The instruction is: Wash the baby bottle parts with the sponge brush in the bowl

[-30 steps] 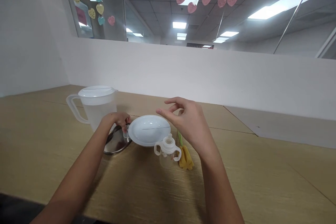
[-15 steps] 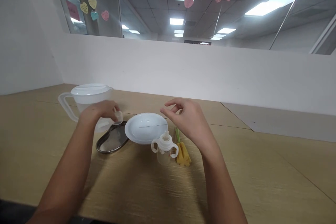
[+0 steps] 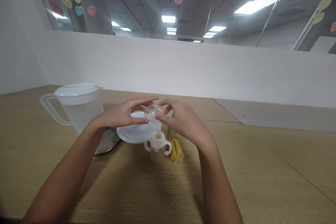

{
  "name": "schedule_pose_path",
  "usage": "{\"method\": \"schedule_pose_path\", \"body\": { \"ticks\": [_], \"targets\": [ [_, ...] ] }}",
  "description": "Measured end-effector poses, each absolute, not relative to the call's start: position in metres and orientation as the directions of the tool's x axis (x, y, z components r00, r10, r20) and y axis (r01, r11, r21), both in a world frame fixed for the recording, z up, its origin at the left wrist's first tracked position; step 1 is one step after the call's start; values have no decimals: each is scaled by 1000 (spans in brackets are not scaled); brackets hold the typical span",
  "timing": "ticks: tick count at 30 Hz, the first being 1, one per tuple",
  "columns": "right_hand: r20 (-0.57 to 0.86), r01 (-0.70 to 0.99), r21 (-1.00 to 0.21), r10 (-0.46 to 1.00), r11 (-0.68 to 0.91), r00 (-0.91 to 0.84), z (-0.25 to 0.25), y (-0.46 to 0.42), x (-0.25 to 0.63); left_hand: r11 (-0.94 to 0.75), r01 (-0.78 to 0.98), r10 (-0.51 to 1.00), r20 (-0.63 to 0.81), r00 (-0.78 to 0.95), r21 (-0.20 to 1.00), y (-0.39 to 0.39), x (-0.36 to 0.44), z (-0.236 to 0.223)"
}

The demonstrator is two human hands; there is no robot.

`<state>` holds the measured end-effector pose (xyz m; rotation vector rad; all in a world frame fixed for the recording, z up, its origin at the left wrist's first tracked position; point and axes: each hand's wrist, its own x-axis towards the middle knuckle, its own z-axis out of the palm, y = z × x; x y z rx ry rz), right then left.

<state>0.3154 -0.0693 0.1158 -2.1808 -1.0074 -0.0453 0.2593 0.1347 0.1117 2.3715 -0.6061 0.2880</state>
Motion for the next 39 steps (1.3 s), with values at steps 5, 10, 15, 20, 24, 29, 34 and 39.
{"method": "schedule_pose_path", "body": {
  "ticks": [5,10,15,20,24,29,34,39],
  "targets": [
    [258,715,-535,719,-450,645,114,-70,322,-610,-469,-376,287,881,638,135,269,101],
    [156,719,-508,770,-475,619,114,-69,322,-626,-419,-389,203,899,658,131,271,98],
    [77,738,-462,807,-492,586,113,-69,320,-687,-374,-397,110,911,623,127,273,95],
    [29,743,-410,807,-529,590,109,-67,322,-708,-371,-421,63,905,601,125,276,92],
    [53,782,-355,824,-513,564,104,-62,325,-727,-381,-432,50,900,571,123,276,91],
    [38,800,-297,830,-522,556,102,-56,325,-730,-420,-461,65,885,539,121,278,88],
    [40,809,-276,835,-519,549,103,-55,321,-731,-406,-454,54,890,549,119,280,85],
    [12,796,-262,823,-546,568,102,-54,318,-752,-381,-430,38,902,539,117,283,84]
  ]
}}
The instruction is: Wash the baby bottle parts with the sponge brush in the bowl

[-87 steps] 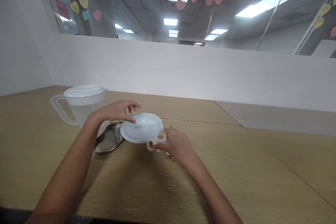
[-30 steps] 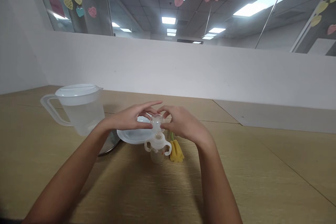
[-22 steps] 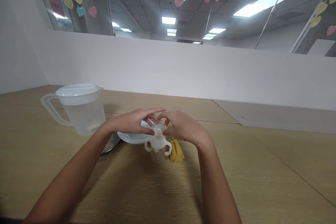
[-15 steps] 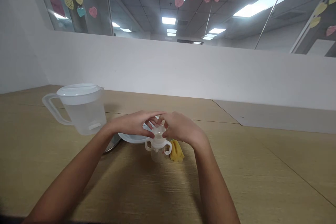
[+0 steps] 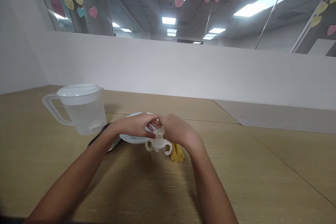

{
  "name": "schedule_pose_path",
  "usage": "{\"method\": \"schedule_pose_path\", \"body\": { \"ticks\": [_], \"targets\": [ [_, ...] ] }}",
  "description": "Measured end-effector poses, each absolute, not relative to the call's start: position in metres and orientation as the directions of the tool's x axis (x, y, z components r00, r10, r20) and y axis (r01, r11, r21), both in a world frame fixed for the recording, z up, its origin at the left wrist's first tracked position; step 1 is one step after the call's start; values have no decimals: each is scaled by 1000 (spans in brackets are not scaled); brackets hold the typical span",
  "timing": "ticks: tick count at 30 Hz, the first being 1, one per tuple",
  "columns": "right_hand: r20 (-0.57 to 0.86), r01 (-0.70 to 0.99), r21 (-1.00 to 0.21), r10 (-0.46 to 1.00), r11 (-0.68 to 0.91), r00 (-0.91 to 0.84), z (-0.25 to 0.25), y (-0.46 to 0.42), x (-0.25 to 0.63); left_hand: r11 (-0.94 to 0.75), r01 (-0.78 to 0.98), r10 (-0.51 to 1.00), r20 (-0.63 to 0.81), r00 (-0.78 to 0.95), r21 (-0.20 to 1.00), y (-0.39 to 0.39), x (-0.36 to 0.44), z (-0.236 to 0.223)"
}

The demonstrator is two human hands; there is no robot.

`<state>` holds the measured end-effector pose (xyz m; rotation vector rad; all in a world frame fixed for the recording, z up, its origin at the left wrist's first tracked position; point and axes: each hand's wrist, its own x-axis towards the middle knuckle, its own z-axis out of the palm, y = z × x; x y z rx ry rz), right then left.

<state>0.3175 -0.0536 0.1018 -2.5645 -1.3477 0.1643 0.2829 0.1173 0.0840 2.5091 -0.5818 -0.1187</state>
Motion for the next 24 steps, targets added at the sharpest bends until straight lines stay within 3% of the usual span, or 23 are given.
{"method": "schedule_pose_path", "body": {
  "ticks": [8,24],
  "targets": [
    [-18,792,-161,804,-589,594,105,-47,310,-682,-366,-449,32,893,634,121,286,81],
    [-85,763,-252,799,-595,595,105,-47,315,-631,-313,-441,3,897,710,121,289,80]
  ]
}}
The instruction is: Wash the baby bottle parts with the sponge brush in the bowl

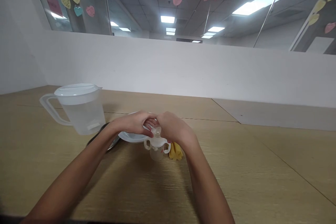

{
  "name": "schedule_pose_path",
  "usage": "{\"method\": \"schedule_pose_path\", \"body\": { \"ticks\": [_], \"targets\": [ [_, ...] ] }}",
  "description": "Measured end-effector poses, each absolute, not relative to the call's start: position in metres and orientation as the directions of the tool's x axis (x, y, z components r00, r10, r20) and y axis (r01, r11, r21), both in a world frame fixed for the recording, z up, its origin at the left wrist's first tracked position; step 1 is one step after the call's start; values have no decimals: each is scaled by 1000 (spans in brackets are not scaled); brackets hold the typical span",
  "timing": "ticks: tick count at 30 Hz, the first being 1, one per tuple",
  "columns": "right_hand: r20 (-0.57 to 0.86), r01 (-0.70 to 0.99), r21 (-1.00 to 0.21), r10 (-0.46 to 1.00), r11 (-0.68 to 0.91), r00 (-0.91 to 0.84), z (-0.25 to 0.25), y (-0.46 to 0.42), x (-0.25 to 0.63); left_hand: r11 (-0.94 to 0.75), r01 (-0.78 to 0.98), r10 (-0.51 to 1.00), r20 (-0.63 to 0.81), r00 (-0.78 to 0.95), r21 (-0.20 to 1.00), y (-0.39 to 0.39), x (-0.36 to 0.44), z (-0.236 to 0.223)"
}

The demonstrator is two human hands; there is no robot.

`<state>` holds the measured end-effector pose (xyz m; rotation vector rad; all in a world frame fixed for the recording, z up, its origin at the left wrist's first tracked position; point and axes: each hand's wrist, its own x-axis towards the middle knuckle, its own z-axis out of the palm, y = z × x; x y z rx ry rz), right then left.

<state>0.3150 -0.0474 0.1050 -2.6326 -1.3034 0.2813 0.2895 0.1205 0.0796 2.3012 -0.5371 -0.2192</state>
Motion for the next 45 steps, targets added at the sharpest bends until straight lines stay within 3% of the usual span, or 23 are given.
{"method": "schedule_pose_path", "body": {
  "ticks": [4,9,15,19,22,26,29,36,45],
  "targets": [
    [-94,753,-246,788,-611,609,109,-46,311,-645,-304,-425,2,905,701,118,289,82],
    [-107,751,-282,797,-597,594,108,-46,314,-749,-310,-377,8,926,586,115,286,85],
    [-168,645,-476,782,-597,600,105,-53,328,-747,-369,-443,-1,896,553,120,288,82],
    [-203,606,-541,789,-584,579,105,-57,333,-740,-382,-482,-39,875,554,134,288,85],
    [-231,565,-559,768,-607,597,107,-64,337,-755,-321,-379,19,925,571,157,278,97],
    [-181,529,-575,727,-625,662,110,-79,343,-771,-248,-154,205,967,587,189,247,122],
    [-154,532,-578,723,-618,673,111,-86,347,-776,-196,-61,238,969,600,200,224,136],
    [-153,568,-556,747,-606,647,106,-76,347,-826,-64,-97,-30,995,561,180,223,137],
    [-210,625,-525,799,-578,563,99,-53,337,-935,-287,-324,-173,930,208,119,282,82]
  ]
}}
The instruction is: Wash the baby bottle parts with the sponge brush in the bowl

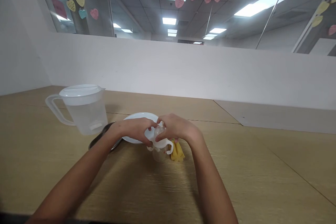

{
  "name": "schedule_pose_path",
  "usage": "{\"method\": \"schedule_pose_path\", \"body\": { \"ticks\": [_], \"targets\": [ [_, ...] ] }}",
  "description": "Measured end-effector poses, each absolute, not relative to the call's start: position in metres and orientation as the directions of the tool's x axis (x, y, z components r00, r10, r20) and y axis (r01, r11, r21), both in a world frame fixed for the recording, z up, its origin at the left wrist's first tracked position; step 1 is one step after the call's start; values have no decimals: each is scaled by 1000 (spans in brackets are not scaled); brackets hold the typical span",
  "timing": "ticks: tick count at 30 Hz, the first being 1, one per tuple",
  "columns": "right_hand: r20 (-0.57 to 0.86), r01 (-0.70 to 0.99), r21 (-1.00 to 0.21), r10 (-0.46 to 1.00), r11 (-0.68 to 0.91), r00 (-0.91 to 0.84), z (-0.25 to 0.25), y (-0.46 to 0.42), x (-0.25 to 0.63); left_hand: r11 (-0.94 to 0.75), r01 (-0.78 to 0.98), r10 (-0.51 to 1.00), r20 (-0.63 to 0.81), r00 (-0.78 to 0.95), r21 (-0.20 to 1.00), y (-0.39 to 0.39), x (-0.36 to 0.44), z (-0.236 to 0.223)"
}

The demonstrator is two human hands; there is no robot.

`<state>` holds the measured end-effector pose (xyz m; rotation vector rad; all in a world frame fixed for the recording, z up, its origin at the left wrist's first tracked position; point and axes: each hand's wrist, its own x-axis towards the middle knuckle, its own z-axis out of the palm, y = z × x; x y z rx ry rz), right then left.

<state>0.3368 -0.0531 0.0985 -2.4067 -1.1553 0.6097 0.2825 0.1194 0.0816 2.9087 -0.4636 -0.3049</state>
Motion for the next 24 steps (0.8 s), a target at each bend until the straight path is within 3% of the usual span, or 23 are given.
{"method": "schedule_pose_path", "body": {
  "ticks": [9,24],
  "targets": [
    [-176,677,-492,824,-547,539,95,-50,344,-873,-328,-397,-137,908,361,120,303,56],
    [-184,698,-509,856,-504,484,98,-52,346,-874,-324,-392,-132,910,362,119,304,52]
  ]
}}
